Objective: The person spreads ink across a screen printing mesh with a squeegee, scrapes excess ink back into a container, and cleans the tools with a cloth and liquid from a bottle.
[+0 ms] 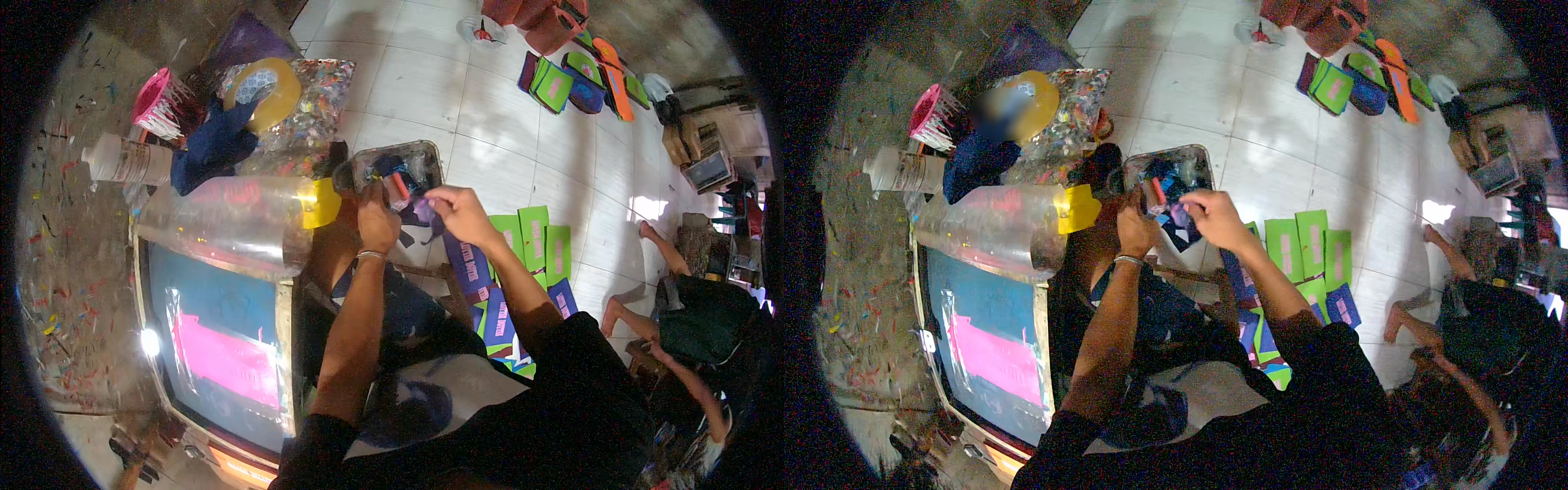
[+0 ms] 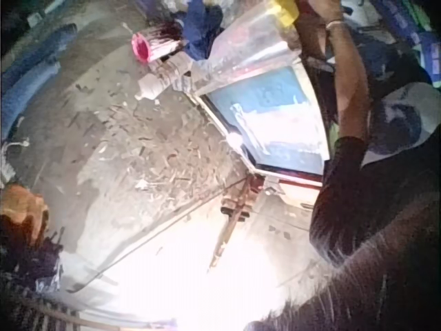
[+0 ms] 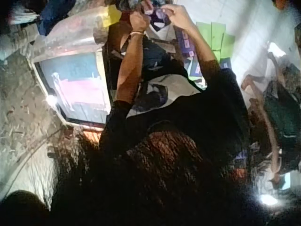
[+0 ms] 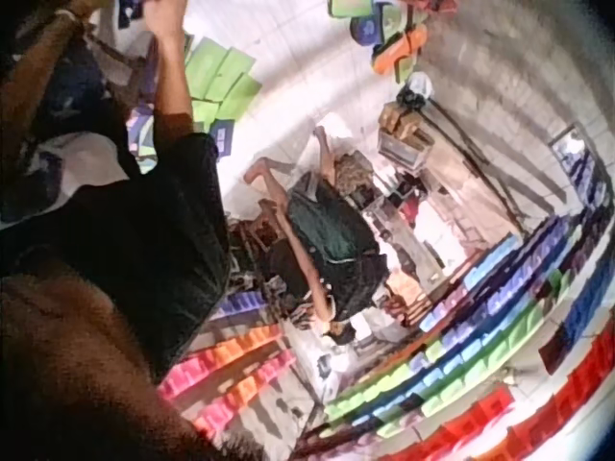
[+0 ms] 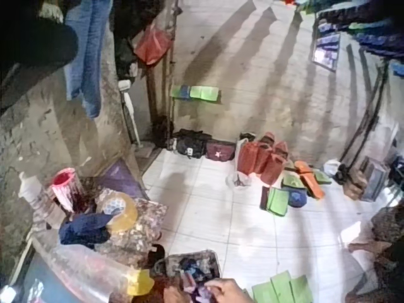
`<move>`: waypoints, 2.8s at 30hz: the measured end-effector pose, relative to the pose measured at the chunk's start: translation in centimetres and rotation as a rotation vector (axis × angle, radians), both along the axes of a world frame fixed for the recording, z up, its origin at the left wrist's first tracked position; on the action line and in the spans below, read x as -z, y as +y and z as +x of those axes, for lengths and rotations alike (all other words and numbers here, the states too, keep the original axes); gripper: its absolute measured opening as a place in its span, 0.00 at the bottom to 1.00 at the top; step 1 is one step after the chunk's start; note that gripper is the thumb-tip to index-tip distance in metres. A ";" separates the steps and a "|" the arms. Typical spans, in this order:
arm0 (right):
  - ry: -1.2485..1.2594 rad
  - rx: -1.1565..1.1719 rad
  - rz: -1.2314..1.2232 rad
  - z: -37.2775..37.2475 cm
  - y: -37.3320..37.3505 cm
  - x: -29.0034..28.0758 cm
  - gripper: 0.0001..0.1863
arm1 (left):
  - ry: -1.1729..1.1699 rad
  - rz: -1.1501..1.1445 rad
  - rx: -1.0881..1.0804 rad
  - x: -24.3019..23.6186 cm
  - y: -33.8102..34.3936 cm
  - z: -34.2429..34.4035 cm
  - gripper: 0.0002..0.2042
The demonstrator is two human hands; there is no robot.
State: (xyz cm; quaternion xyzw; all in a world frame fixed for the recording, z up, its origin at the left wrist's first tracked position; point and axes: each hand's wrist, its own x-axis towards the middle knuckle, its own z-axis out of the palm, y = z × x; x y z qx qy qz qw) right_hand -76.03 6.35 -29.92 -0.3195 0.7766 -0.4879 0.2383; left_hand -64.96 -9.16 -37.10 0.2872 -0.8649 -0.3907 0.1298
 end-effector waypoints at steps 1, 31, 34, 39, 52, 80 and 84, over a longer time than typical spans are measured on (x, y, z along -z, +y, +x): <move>-0.091 0.128 0.019 -0.7 0.0 -0.1 0.08 | -0.031 0.025 -0.018 -0.1 0.0 0.0 0.23; 0.111 0.240 0.477 -8.9 -7.4 15.8 0.16 | 0.043 0.315 -0.254 1.0 -0.1 -0.3 0.25; 0.051 0.348 0.166 -10.7 -8.2 14.1 0.15 | -0.084 0.388 -0.304 -1.3 0.4 -0.6 0.28; 0.243 0.167 -0.192 -10.6 -16.7 -1.6 0.16 | 0.039 0.383 -0.291 2.2 1.5 -0.4 0.23; 0.880 -0.681 -0.278 1.5 -34.5 -18.3 0.05 | -0.089 0.572 -0.369 -2.7 -0.2 -0.1 0.27; 0.885 -0.692 0.077 4.4 -39.0 -31.5 0.11 | 0.002 0.800 -0.167 -1.0 -0.8 2.9 0.33; 0.836 -0.663 -0.050 3.8 -39.1 -30.5 0.10 | -0.012 0.743 -0.231 -0.5 -0.8 3.2 0.33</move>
